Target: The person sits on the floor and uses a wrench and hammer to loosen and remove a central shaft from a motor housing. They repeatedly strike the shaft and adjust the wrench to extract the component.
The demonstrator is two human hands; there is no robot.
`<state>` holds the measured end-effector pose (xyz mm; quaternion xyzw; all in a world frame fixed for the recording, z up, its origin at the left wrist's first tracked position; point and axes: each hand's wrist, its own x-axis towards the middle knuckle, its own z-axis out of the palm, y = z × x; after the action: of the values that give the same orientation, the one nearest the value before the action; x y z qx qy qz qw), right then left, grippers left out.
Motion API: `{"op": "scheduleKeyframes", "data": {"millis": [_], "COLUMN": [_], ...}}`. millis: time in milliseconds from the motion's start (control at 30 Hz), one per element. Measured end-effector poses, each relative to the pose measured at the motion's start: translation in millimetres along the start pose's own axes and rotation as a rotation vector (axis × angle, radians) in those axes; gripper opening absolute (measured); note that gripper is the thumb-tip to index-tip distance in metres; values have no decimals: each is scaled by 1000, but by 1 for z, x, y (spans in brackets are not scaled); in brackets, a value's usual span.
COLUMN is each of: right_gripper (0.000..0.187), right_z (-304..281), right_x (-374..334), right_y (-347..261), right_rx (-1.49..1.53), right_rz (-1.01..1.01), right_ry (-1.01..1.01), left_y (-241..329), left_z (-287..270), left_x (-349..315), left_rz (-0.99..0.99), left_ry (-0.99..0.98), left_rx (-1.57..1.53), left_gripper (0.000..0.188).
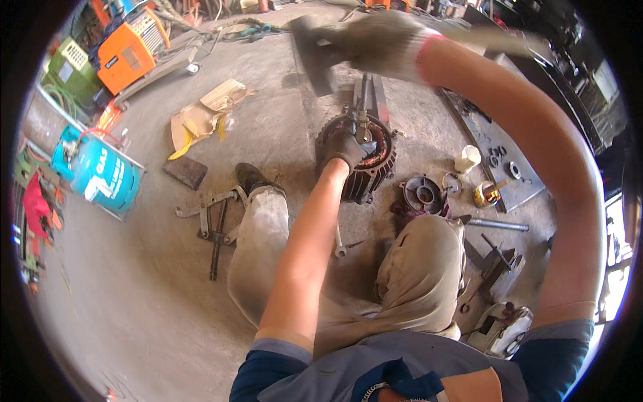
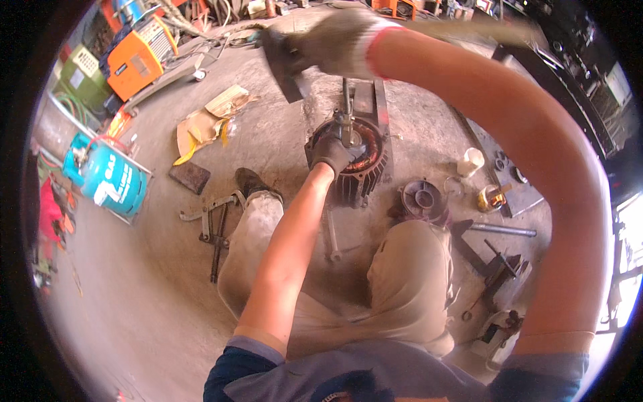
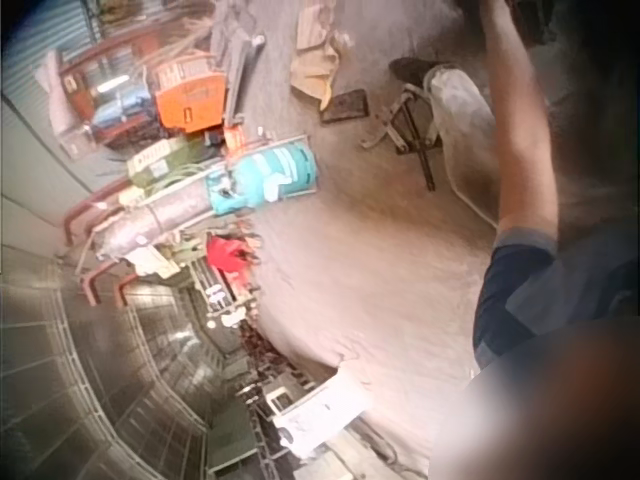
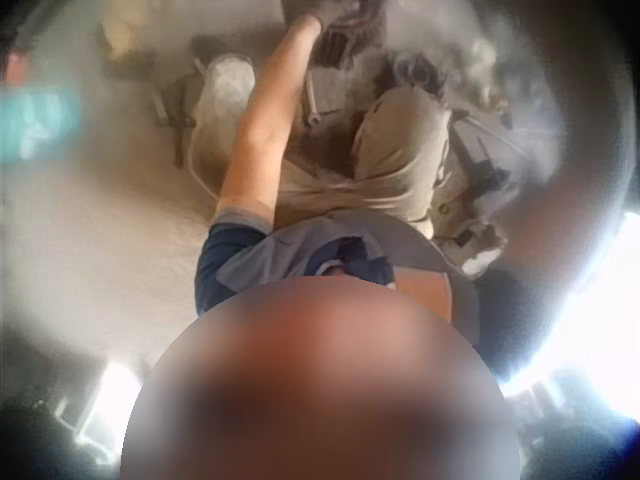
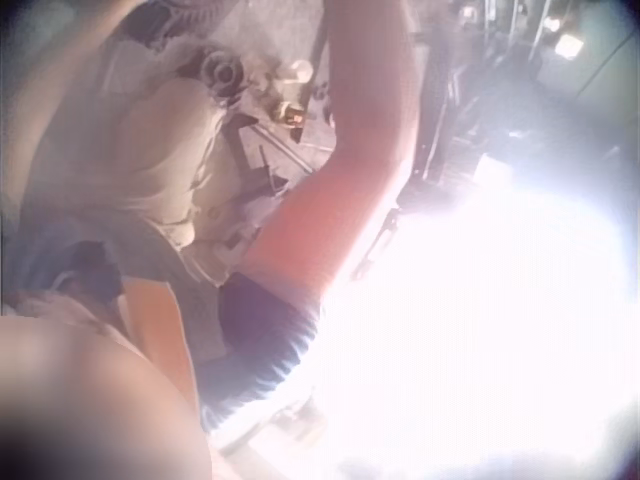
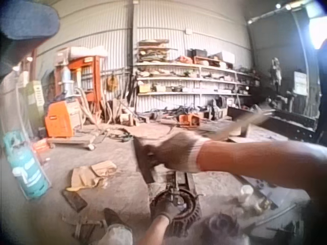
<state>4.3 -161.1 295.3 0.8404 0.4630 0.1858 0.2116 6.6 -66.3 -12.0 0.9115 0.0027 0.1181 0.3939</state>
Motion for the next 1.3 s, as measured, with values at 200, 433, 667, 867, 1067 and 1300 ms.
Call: {"op": "scheduleKeyframes", "data": {"millis": [200, 433, 667, 867, 1067, 1300], "right_gripper": [45, 49, 25, 25, 36, 33], "right_z": [31, 76, 65, 60, 67, 68], "right_x": [67, 69, 52, 54, 49, 65], "right_y": [-49, -46, -47, -47, -47, -52], "right_rx": [-92, -197, -195, -143, -84, -66], "right_rz": [-18, -257, -235, -206, -129, -202], "right_ry": [-209, -203, -255, -231, -290, -93], "left_y": [-4, -5, -7, -13, -18, -13], "left_z": [4, 2, 5, 9, 13, 10], "left_x": [5, 5, 5, 8, 9, 6], "left_rz": [77, 116, 128, 147, 188, 122], "left_ry": [28, -5, 61, 45, 87, 74], "left_rx": [30, 5, 29, -22, 5, -67], "left_gripper": [68, 70, 67, 68, 53, 54]}}
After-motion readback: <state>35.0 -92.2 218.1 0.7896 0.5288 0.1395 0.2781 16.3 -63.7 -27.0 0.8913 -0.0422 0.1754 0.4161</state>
